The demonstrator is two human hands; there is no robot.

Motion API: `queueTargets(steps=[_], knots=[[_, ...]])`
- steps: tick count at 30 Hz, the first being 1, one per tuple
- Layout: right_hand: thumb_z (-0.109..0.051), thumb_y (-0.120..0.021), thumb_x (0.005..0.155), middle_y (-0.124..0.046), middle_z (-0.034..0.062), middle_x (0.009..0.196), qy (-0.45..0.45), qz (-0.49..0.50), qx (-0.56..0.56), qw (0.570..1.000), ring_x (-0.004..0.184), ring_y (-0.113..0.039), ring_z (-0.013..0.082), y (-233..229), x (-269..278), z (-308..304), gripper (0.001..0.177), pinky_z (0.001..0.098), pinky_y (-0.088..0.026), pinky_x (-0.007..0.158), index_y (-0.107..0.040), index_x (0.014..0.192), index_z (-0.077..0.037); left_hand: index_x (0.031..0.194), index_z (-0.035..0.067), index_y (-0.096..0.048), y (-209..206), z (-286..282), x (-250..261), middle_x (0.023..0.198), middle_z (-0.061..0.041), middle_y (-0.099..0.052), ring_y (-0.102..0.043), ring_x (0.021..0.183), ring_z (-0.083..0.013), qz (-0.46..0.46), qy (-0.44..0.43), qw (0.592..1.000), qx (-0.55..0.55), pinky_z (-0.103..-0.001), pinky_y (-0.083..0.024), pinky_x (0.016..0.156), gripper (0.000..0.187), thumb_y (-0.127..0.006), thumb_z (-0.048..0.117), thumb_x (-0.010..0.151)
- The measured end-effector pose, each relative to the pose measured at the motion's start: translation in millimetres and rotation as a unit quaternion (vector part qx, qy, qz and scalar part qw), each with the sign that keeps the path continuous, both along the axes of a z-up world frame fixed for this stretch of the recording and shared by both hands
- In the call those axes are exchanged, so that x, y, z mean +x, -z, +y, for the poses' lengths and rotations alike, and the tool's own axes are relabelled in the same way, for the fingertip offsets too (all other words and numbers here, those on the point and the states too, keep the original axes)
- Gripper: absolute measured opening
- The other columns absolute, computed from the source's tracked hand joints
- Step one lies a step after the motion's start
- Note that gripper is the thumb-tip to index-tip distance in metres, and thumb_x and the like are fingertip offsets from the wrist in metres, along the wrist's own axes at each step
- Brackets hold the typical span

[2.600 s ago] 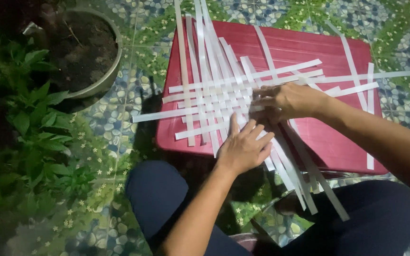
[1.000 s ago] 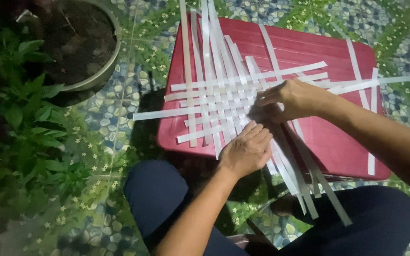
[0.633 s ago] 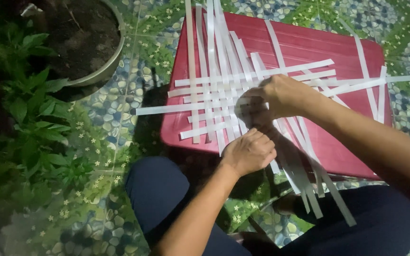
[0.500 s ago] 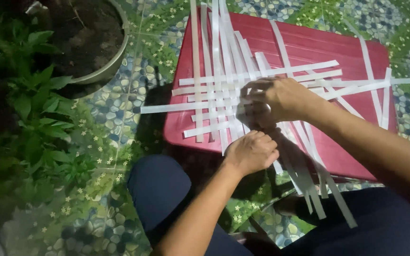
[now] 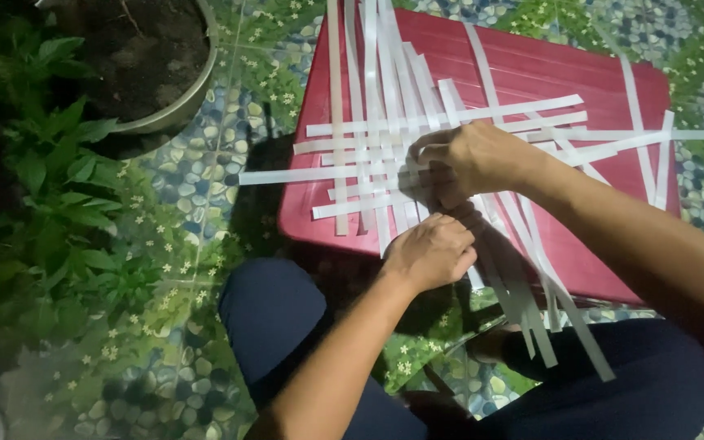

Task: A person is weaving white plastic strips together on top of a red plastic stool to create a woven mat or base.

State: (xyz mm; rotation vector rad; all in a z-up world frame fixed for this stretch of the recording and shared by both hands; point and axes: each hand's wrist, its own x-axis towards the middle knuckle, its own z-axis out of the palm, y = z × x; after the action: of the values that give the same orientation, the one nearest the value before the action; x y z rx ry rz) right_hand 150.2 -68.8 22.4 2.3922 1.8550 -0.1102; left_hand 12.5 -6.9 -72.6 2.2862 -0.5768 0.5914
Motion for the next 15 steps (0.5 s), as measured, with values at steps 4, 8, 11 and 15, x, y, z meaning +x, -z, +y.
queueTargets(steps=[4, 8, 11, 15], knots=[[-0.040, -0.074, 0.049, -0.065, 0.0021, 0.102, 0.006, -0.006, 0.002, 1.000, 0.076, -0.066, 0.0279, -7, -3, -1, 0.046, 0.0370, -0.053, 0.063, -0.065, 0.089, -0.018, 0.057, 0.009, -0.055, -3, 2, -1, 0.056, -0.009, -0.057, -0.060, 0.062, -0.0246, 0.002, 0.000, 1.000, -0.002, -0.032, -0.046, 0.065, 0.023, -0.046, 0.016, 0.076], [-0.041, -0.073, 0.046, -0.066, 0.0015, 0.101, 0.013, 0.001, 0.022, 1.000, 0.074, -0.066, 0.0268, -1, 1, 1, 0.049, 0.0369, -0.053, 0.061, -0.065, 0.088, -0.018, 0.057, 0.009, -0.055, -12, 7, -4, 0.056, -0.009, -0.057, -0.060, 0.062, -0.0247, 0.015, 0.000, 1.000, -0.002, -0.031, -0.045, 0.065, 0.022, -0.046, 0.015, 0.076], [-0.040, -0.074, 0.043, -0.066, 0.0012, 0.101, 0.022, 0.003, 0.030, 0.999, 0.075, -0.066, 0.0259, 1, 2, 0, 0.052, 0.0360, -0.053, 0.062, -0.066, 0.089, -0.018, 0.056, 0.008, -0.056, -30, 13, -8, 0.056, -0.010, -0.057, -0.060, 0.062, -0.0257, 0.027, 0.010, 1.000, -0.005, -0.031, -0.045, 0.067, 0.021, -0.047, 0.014, 0.075], [-0.037, -0.072, 0.045, -0.066, -0.0003, 0.101, 0.028, -0.011, 0.049, 0.998, 0.076, -0.066, 0.0251, 1, 1, -1, 0.048, 0.0364, -0.053, 0.062, -0.066, 0.089, -0.019, 0.061, 0.006, -0.060, -27, 13, -9, 0.060, -0.013, -0.058, -0.059, 0.064, -0.0270, 0.043, 0.019, 0.999, 0.006, -0.034, -0.046, 0.070, 0.020, -0.050, 0.017, 0.074]])
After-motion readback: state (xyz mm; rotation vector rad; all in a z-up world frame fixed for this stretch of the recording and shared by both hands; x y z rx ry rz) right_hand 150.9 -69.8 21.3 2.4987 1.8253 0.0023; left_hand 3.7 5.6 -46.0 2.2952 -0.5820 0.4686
